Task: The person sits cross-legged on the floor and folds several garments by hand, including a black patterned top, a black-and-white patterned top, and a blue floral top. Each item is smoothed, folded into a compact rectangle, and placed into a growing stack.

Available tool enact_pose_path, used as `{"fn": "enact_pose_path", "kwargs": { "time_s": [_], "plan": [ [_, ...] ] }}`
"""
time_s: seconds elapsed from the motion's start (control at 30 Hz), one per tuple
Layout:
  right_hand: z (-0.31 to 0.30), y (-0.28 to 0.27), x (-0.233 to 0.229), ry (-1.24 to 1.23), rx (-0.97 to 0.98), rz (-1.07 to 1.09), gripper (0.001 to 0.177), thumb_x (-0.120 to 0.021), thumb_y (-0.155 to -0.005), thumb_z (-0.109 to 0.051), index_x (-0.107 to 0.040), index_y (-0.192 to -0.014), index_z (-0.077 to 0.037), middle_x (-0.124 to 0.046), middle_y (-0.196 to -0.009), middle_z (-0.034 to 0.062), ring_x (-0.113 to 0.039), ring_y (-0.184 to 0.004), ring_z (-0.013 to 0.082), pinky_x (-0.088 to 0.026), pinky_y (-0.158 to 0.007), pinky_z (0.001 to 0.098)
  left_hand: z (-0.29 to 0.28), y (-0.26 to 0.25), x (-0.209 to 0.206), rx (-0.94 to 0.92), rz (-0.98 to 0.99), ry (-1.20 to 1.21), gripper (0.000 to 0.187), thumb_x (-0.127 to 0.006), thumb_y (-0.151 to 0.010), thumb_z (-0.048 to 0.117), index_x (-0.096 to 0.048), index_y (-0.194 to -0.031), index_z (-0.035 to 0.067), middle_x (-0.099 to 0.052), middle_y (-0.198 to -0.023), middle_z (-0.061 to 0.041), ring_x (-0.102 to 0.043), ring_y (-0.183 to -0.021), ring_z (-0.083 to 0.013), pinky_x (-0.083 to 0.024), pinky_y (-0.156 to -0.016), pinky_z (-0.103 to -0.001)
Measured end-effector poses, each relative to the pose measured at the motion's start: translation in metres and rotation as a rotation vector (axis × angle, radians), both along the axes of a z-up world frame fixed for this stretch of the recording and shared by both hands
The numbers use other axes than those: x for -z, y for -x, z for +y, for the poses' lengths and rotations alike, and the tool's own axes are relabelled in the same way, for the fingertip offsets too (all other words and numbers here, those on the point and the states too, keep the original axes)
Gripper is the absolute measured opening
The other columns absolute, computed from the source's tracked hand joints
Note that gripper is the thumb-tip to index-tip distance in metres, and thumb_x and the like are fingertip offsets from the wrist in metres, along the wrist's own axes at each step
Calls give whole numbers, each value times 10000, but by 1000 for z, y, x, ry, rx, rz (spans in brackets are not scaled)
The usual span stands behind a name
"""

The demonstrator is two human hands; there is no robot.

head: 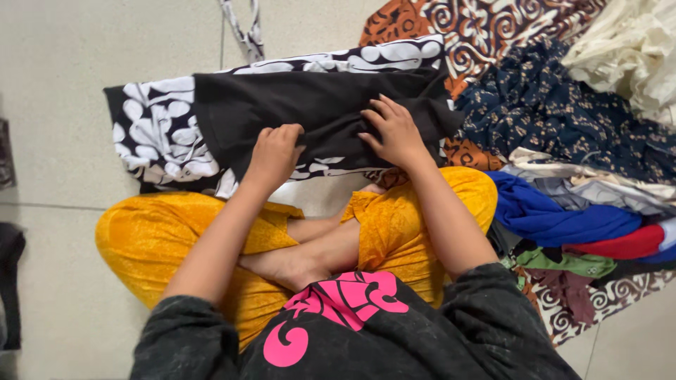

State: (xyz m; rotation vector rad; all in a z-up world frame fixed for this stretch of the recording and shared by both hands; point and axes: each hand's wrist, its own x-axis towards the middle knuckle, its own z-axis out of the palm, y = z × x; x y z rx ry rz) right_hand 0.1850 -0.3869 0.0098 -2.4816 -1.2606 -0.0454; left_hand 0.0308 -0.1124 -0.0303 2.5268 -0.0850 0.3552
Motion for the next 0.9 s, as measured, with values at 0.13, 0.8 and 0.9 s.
{"fn": "enact_pose_path", "kwargs": {
  "time_s": [0.13, 0.8, 0.9],
  "plan": [
    [6, -1, -3, 124, 75, 64, 497, -829, -858, -275, -652, -1281, -81, -571, -1399, 187, -474, -1385, 411, -384, -1139, 497, 37, 46, -13, -8, -57, -274, 352, -597, -824, 56, -606, -1175, 28, -667, -1192, -128, -628, -1162, -274, -439, -983, -414],
    [212, 103, 24, -259, -55, 28, 295, -717, -793, -147, -650, -1067, -61, -614, -1148, 133, -543, -1182, 342, -350, -1095, 496, 150, 91, 4, -849, -3, 256, 240, -726, -858, 181, -677, -1079, 101, -650, -1139, -134, -669, -1007, -334, -536, -867, -438],
    [231, 119, 43, -274, 83, -86, 293, -702, -771, -119, -631, -1053, -84, -607, -1130, 137, -538, -1181, 353, -347, -1094, 492, 164, 99, 9, -990, 25, 50, 532, -862, -753, 259, -594, -1186, 102, -581, -1241, -154, -625, -1109, -399, -506, -925, -490]
  ]
}}
